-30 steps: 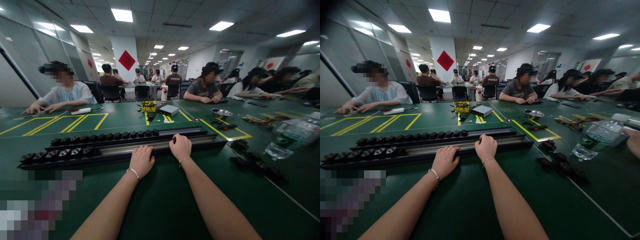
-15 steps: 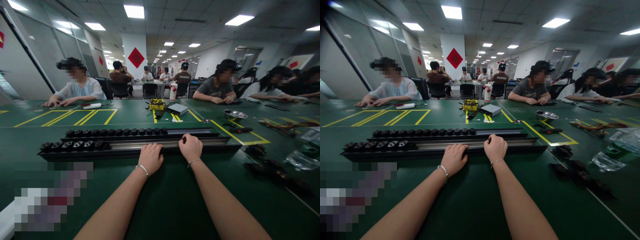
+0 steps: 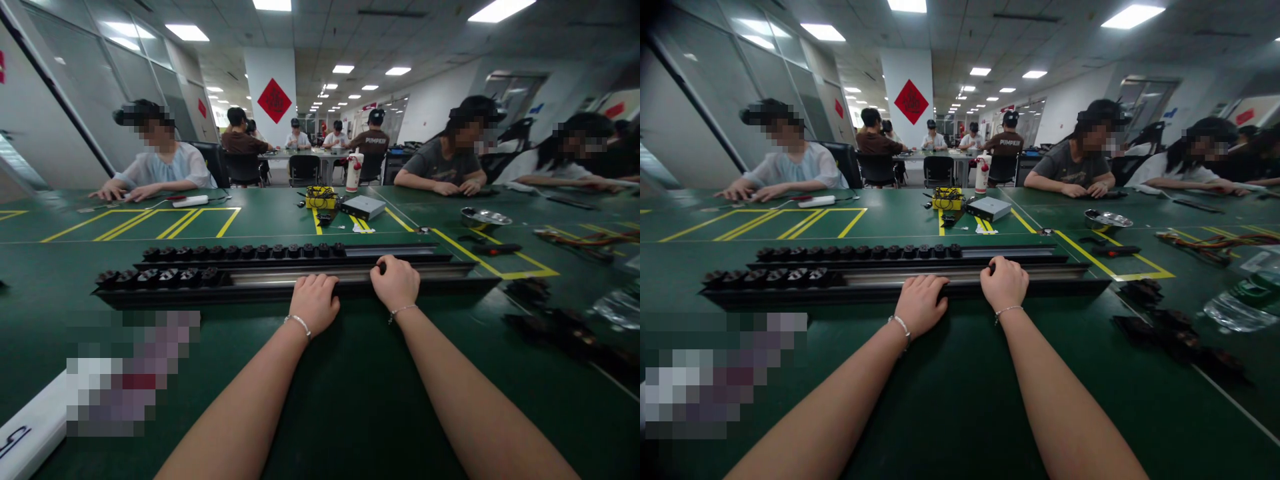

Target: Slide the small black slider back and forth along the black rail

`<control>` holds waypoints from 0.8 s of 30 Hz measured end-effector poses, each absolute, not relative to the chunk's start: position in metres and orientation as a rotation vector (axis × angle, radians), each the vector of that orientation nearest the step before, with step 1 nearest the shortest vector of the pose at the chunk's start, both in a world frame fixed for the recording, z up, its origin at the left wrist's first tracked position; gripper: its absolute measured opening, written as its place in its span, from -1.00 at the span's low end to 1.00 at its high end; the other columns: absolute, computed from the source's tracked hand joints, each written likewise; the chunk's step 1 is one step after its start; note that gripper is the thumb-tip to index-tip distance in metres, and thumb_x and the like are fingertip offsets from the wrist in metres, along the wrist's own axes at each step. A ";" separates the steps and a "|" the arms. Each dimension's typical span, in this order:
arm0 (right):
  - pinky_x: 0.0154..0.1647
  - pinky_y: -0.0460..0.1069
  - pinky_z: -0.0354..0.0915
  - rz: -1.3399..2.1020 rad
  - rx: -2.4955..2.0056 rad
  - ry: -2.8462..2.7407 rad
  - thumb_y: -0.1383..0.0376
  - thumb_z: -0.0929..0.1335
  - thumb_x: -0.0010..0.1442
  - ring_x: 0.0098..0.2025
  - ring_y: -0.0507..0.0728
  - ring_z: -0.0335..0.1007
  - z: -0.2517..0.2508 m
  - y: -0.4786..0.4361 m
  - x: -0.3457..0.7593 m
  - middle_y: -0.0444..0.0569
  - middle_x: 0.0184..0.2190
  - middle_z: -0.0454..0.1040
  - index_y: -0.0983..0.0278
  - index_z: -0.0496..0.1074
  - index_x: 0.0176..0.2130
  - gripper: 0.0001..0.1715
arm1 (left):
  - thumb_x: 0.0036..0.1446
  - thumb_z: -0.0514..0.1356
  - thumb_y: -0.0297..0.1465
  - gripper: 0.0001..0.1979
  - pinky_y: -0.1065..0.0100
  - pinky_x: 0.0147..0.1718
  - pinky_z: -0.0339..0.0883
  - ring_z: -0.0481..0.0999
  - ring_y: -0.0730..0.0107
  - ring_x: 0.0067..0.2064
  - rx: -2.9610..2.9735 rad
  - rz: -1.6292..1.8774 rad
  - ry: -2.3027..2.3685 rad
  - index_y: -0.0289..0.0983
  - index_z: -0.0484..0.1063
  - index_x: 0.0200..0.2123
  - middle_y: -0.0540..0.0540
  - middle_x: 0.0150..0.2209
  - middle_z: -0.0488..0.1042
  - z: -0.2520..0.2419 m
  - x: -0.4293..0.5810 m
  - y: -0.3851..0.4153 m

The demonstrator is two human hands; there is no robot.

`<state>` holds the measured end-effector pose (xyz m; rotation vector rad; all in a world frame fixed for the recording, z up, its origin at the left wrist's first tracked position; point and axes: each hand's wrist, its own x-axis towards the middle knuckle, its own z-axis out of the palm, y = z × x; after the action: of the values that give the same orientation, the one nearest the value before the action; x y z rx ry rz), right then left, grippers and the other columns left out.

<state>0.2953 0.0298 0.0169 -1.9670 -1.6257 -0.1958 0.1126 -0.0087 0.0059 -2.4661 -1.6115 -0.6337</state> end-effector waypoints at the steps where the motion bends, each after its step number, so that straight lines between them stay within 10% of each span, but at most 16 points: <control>1: -0.19 0.05 0.03 -0.196 -1.972 -1.626 0.27 0.21 0.06 -0.16 0.19 0.28 0.017 0.030 0.295 0.01 -0.33 0.47 0.24 0.39 -0.31 -0.77 | 0.08 0.07 -0.31 -0.68 0.17 -0.08 0.09 0.32 0.23 -0.09 -2.468 -0.637 -1.608 -0.15 0.30 -0.06 -0.05 -0.14 0.43 0.006 0.113 -0.009; 24: -0.17 0.05 0.06 -0.196 -1.912 -1.604 0.27 0.23 0.03 -0.18 0.18 0.30 0.016 0.029 0.296 0.00 -0.34 0.47 0.24 0.38 -0.30 -0.78 | 0.09 0.06 -0.34 -0.69 0.18 -0.11 0.08 0.34 0.25 -0.10 -2.441 -0.665 -1.633 -0.14 0.32 -0.06 -0.05 -0.17 0.45 0.007 0.116 -0.009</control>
<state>0.2958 0.0293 0.0160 -1.9125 -1.6040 -0.1957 0.1163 -0.0093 0.0069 -2.4408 -1.6330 -0.6646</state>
